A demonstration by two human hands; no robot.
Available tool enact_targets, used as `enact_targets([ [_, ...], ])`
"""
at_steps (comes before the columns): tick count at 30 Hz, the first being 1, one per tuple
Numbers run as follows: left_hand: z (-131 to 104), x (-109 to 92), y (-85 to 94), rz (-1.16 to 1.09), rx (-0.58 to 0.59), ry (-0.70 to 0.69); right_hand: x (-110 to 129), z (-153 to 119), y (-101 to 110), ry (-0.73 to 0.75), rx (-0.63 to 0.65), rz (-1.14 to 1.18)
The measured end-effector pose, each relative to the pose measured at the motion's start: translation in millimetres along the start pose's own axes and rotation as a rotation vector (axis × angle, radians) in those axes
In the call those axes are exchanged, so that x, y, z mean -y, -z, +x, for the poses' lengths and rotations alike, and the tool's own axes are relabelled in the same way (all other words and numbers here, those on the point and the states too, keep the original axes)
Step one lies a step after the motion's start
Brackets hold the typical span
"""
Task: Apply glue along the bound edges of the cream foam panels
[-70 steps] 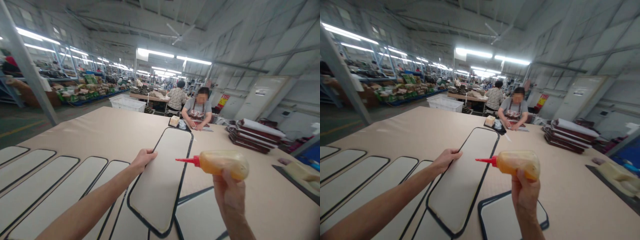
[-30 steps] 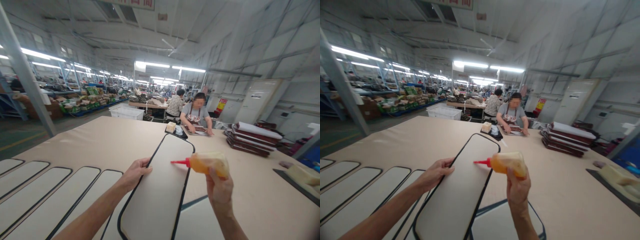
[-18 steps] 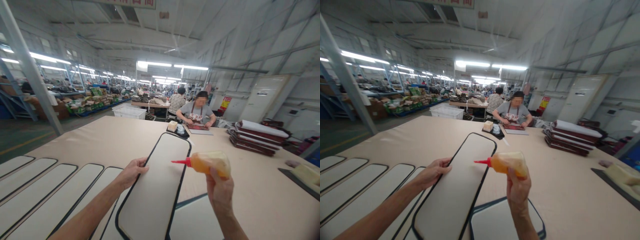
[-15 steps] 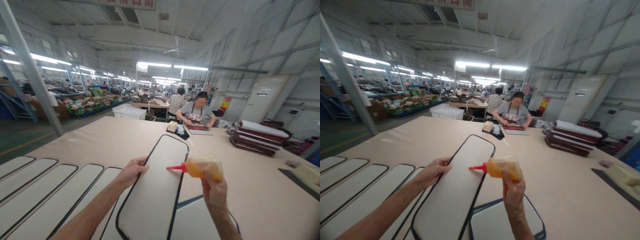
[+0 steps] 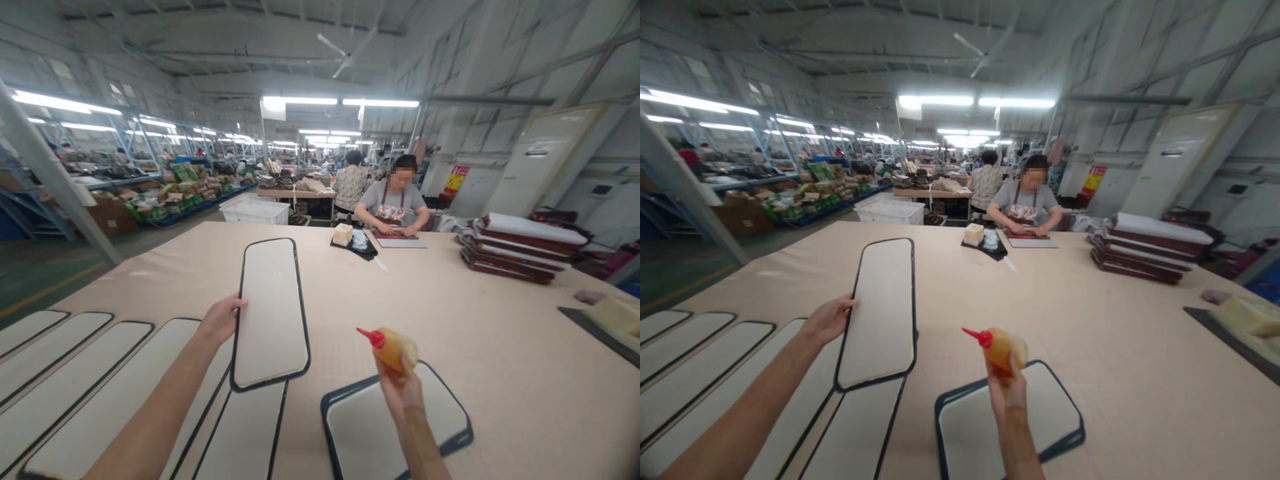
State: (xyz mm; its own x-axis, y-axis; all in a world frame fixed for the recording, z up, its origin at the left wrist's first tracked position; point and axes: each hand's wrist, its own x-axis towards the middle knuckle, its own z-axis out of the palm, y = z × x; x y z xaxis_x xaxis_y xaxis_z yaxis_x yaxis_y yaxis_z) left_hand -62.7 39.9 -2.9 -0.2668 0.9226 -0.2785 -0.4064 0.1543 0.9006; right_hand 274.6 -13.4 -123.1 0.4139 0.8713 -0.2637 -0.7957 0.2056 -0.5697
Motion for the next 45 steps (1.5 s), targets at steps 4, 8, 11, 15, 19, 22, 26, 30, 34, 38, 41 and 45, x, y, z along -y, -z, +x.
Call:
enact_targets([
  [4, -9, 23, 14.0, -0.013, 0.019, 0.039, -74, 24, 17, -0.095, -0.015, 0.023],
  [8, -14, 51, 33.5, 0.056, -0.005, 0.105, -97, 39, 43, -0.160, -0.030, 0.025],
  [11, -14, 78, 31.9, 0.131, 0.096, 0.156, -82, 45, 74, -0.187, -0.045, 0.002],
  [15, -9, 133, 3.0, 0.223, 0.199, 0.172, -42, 47, 113, -0.190, -0.098, -0.049],
  [19, -10, 197, -32.5, 0.454, 0.222, 0.126, -4, 52, 135, -0.156, -0.173, -0.064],
  [22, -14, 229, -44.6, 0.570, 0.152, 0.127, 18, 54, 139, -0.152, -0.197, -0.062],
  [26, -17, 241, -42.5, 0.764, 0.006, 0.082, 40, 49, 133, -0.135, -0.223, -0.018],
  [30, -23, 242, -42.0, 0.929, -0.095, 0.003, 56, 43, 128, -0.080, -0.209, -0.060],
  [34, -42, 247, -46.3, 1.176, -0.156, -0.122, 69, 40, 123, -0.032, -0.162, -0.063],
  [38, -63, 245, -60.4, 1.442, -0.138, -0.257, 85, 31, 112, -0.024, -0.192, -0.015],
  [41, -79, 248, -97.6, 1.417, -0.037, -0.400, 102, 21, 106, -0.002, -0.228, 0.034],
  [45, -113, 286, -170.9, 1.331, 0.552, -0.436, 129, 2, 108, 0.072, -0.165, 0.057],
])
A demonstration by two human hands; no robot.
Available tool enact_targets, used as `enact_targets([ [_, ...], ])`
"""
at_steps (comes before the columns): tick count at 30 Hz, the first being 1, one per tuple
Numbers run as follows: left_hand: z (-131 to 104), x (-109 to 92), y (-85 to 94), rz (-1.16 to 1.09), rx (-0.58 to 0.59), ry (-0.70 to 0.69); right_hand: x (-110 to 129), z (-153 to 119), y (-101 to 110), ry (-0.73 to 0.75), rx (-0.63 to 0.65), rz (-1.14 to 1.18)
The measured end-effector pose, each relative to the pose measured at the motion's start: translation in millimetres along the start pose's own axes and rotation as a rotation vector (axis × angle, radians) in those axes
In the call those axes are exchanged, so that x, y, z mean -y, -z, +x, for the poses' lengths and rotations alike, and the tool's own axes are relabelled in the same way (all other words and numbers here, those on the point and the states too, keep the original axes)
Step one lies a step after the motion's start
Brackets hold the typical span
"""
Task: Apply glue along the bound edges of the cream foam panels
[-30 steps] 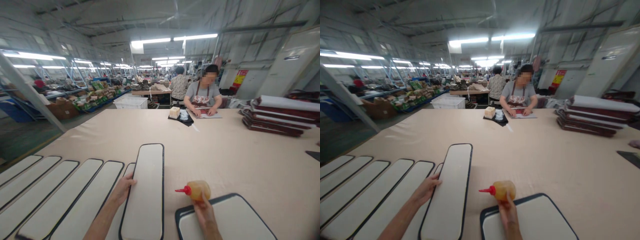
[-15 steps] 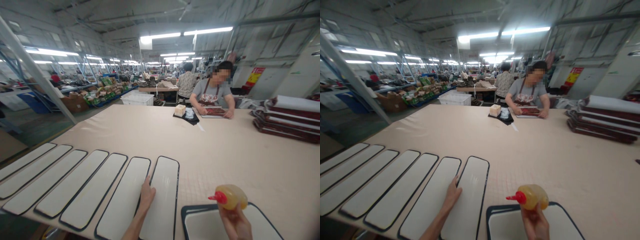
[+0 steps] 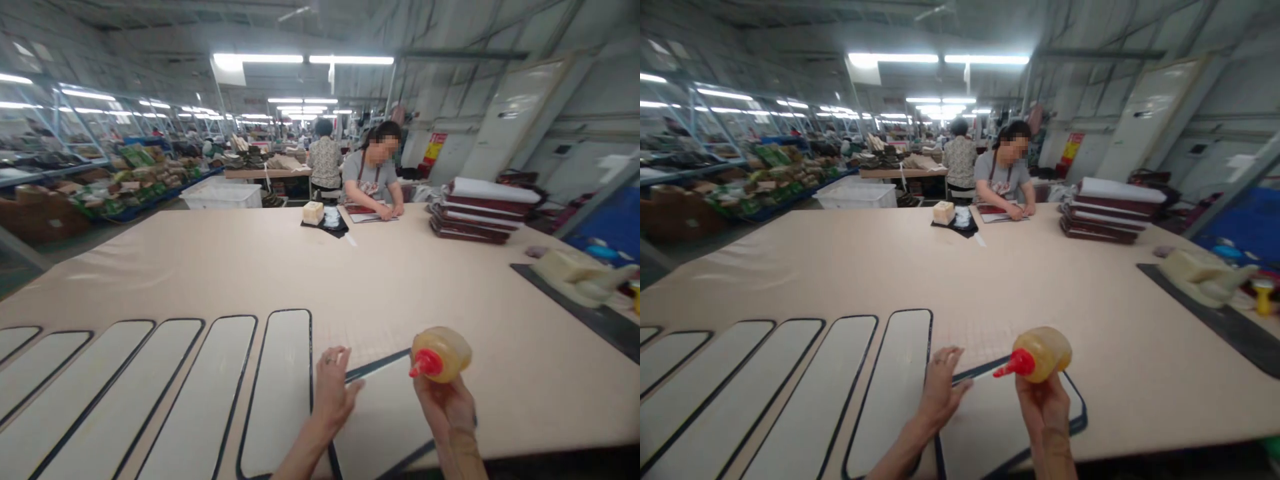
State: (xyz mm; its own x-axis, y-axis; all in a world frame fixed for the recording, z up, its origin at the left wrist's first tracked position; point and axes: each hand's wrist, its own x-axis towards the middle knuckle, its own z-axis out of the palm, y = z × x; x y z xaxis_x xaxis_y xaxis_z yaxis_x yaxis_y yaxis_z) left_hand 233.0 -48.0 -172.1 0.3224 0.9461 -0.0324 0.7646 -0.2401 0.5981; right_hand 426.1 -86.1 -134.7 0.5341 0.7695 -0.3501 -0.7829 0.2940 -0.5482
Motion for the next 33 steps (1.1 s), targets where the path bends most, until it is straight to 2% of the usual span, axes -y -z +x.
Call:
enact_targets([
  [2, 2, -25, -34.6, 0.026, 0.216, -0.052, 15, -7, 9, 0.039, 0.017, 0.012],
  [4, 0, -36, -62.6, 0.093, 0.343, -0.049, 29, -13, 21, 0.086, 0.005, -0.005],
  [6, 2, -38, -79.2, 0.159, 0.363, -0.032, 42, -18, 33, 0.136, -0.019, -0.033],
  [9, 17, -43, -87.9, 0.194, 0.309, -0.011, 59, -26, 45, 0.205, -0.091, -0.030],
  [14, 63, -81, -90.9, 0.174, 0.240, -0.074, 78, -41, 54, 0.305, -0.323, -0.002],
  [18, 83, -100, -85.9, 0.074, 0.195, -0.173, 83, -49, 58, 0.397, -0.409, 0.000],
  [21, 92, -97, -79.9, -0.019, 0.287, -0.120, 82, -54, 59, 0.369, -0.464, 0.063],
  [25, 111, -81, -70.4, -0.081, 0.370, -0.091, 86, -58, 62, 0.260, -0.547, 0.116],
  [27, 124, -71, -62.8, -0.108, 0.385, -0.077, 91, -58, 66, 0.295, -0.535, 0.081],
  [30, 144, -58, -48.3, -0.167, 0.389, -0.064, 99, -53, 72, 0.439, -0.471, -0.035],
  [33, 158, -57, -37.7, -0.245, 0.421, -0.066, 108, -45, 75, 0.494, -0.417, -0.111],
])
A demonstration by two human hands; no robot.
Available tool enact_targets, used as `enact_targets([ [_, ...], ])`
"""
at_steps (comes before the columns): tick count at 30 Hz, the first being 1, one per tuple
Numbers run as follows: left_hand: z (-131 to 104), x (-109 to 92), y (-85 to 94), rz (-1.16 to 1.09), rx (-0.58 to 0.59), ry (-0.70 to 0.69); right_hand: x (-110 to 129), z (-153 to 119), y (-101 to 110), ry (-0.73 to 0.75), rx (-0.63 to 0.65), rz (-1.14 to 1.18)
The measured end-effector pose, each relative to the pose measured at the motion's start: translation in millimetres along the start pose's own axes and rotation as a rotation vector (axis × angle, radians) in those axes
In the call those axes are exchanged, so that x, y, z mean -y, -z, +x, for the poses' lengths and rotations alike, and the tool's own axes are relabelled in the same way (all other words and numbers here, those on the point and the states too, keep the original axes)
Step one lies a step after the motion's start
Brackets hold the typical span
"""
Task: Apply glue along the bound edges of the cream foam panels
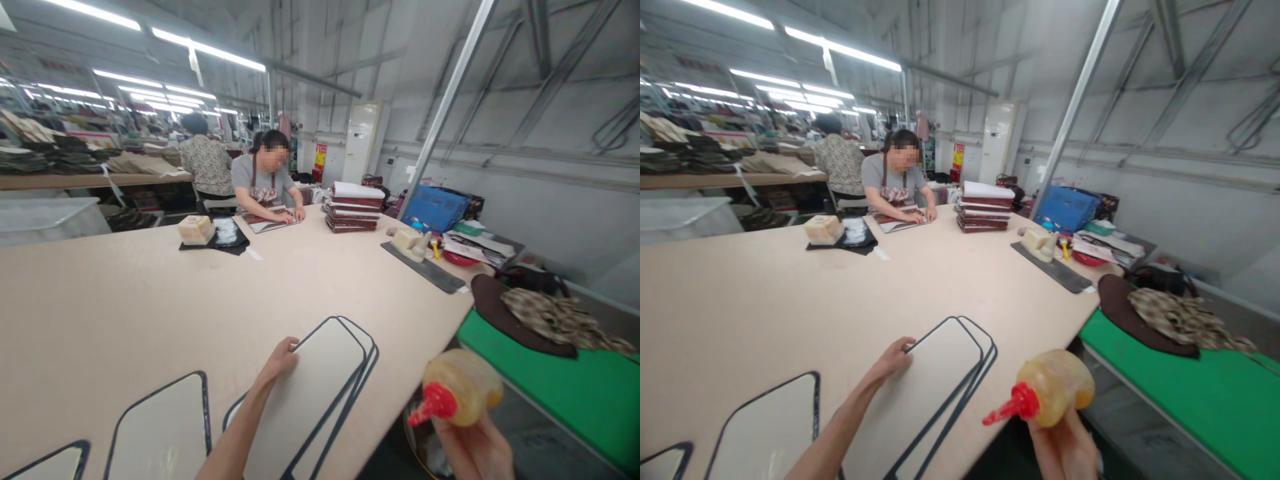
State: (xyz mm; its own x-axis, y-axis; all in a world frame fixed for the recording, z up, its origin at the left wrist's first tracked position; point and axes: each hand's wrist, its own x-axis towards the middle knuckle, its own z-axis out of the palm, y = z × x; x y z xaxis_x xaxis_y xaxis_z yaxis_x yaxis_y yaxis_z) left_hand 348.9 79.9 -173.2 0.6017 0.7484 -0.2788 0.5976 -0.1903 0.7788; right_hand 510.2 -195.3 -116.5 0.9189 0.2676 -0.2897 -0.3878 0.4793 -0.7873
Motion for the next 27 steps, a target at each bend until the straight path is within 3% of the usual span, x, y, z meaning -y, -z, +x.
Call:
enact_targets([
  [4, 7, -16, 0.5, -0.047, 0.004, -0.044, 13, 26, -12, 0.019, 0.101, -0.004],
  [7, 8, -32, 4.4, -0.058, -0.037, -0.073, 32, 60, -36, 0.081, 0.223, 0.023],
  [11, -10, -66, 35.1, -0.091, -0.094, -0.165, 62, 110, -89, 0.093, 0.413, 0.052],
  [16, -65, -132, 78.7, -0.075, -0.011, -0.157, 87, 147, -162, -0.009, 0.758, 0.091],
  [21, -114, -182, 103.0, -0.106, 0.197, -0.042, 83, 143, -214, -0.245, 1.012, 0.005],
  [23, -126, -192, 109.9, -0.070, 0.280, -0.063, 78, 131, -228, -0.325, 1.143, -0.036],
  [27, -142, -195, 124.1, 0.037, 0.426, -0.187, 73, 97, -251, -0.397, 1.521, -0.087],
])
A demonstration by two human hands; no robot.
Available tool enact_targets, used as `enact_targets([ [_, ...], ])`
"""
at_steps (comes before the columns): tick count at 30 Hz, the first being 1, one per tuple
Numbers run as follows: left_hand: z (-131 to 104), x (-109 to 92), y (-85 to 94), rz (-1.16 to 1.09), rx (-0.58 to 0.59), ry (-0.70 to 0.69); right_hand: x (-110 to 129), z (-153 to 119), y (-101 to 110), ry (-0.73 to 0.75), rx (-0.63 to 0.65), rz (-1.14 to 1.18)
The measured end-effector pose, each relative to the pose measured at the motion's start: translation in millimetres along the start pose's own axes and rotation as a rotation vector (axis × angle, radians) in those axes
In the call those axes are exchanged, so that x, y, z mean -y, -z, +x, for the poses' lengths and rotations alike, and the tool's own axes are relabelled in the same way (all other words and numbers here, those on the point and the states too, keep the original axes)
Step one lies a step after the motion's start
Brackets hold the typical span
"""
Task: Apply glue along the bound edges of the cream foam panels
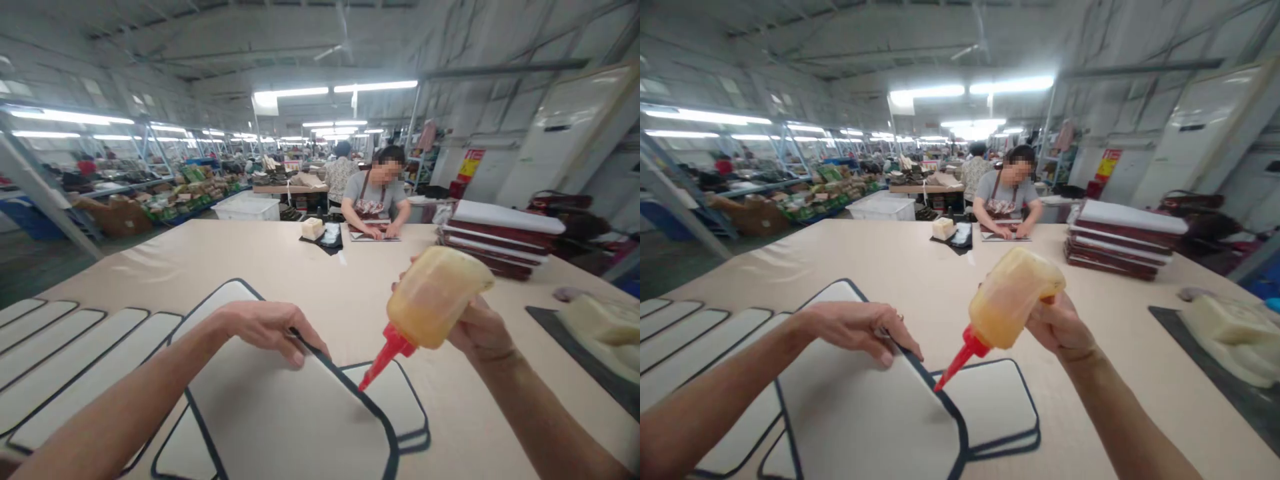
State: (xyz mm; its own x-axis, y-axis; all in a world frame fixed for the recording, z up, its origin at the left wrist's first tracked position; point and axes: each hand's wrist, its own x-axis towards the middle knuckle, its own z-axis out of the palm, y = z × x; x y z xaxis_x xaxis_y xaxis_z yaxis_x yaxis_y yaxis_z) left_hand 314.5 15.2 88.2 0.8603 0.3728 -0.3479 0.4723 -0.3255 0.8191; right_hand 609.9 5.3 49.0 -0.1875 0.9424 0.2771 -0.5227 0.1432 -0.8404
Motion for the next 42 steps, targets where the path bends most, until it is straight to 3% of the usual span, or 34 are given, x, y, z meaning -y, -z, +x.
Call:
enact_targets([
  [2, -12, 2, 3.2, 0.015, 0.062, -0.030, -3, 8, -18, 0.010, 0.132, -0.037],
  [4, -25, 4, 5.3, 0.007, 0.080, -0.035, -8, 15, -34, 0.026, 0.183, -0.067],
  [11, -68, 14, 5.5, -0.039, 0.088, -0.028, -27, 26, -84, 0.016, 0.168, -0.101],
  [17, -88, 20, 5.1, -0.054, 0.076, -0.031, -36, 29, -106, -0.015, 0.197, -0.081],
  [26, -96, 15, 1.1, -0.050, 0.034, -0.035, -35, 32, -103, -0.009, 0.214, -0.056],
  [35, -92, 7, -3.2, -0.073, -0.002, 0.001, -25, 26, -92, 0.012, 0.338, -0.016],
  [42, -92, 4, -9.3, -0.053, -0.059, 0.002, -21, 19, -69, 0.018, 0.244, -0.029],
])
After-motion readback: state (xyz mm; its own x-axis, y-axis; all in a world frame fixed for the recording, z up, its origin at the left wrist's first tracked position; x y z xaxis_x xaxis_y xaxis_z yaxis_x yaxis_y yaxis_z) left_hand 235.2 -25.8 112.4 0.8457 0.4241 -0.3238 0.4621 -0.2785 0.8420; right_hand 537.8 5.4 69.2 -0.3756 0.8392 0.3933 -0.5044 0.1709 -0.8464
